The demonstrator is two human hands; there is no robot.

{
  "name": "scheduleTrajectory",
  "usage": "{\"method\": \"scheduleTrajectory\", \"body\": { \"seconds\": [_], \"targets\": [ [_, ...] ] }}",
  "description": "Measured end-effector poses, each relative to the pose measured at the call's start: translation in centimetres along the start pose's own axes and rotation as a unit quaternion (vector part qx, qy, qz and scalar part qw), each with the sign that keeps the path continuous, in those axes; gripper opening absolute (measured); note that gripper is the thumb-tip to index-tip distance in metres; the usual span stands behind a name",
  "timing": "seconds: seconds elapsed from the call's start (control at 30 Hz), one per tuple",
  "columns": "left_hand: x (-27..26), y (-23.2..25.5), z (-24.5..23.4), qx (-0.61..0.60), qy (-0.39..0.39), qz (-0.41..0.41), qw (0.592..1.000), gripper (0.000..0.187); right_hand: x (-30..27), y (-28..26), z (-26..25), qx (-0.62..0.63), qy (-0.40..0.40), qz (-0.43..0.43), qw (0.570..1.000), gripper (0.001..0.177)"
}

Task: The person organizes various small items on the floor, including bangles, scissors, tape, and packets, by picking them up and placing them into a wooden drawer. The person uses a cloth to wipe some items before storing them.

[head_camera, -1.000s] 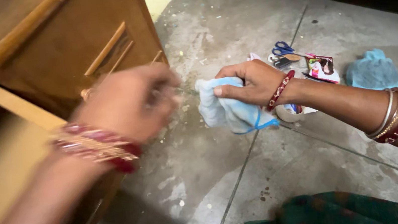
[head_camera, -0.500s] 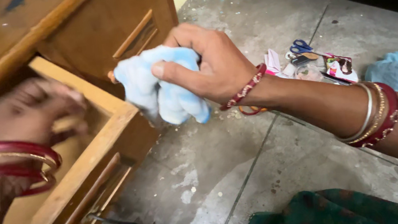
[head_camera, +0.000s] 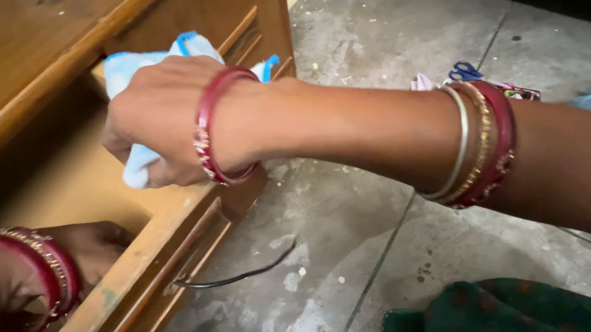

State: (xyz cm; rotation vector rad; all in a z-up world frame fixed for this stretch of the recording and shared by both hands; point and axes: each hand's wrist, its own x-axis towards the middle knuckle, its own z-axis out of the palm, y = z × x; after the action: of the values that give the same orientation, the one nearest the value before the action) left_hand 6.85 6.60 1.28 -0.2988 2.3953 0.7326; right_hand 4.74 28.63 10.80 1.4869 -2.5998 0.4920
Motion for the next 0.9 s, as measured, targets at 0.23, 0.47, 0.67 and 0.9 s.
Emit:
{"method": "scheduleTrajectory", "body": {
  "seconds": [0.23, 0.47, 0.67, 0.9],
  "targets": [
    [1.3, -4.4, -1.5, 0.026, 0.014, -0.029, 0.999, 0.031, 3.2, -1.1, 1.8, -0.036, -0.05, -0.014, 0.998, 0.03],
    [0.1, -5.8, -4.0, 0.118, 0.043, -0.036, 0.991, 0.037, 6.6, -2.1, 6.7, 0.045, -0.145, -0.062, 0.987, 0.05],
    [-3.4, -4.7, -5.8, 0.324, 0.247, -0.016, 0.913, 0.039, 7.9, -2.3, 7.9, 0.016, -0.336, -0.074, 0.939, 0.051],
    [-2.7, -5.2, -5.9, 0.233, 0.298, 0.124, 0.918, 0.043, 8.9, -4.1, 8.6, 0.005, -0.334, -0.135, 0.933, 0.062]
  ]
}}
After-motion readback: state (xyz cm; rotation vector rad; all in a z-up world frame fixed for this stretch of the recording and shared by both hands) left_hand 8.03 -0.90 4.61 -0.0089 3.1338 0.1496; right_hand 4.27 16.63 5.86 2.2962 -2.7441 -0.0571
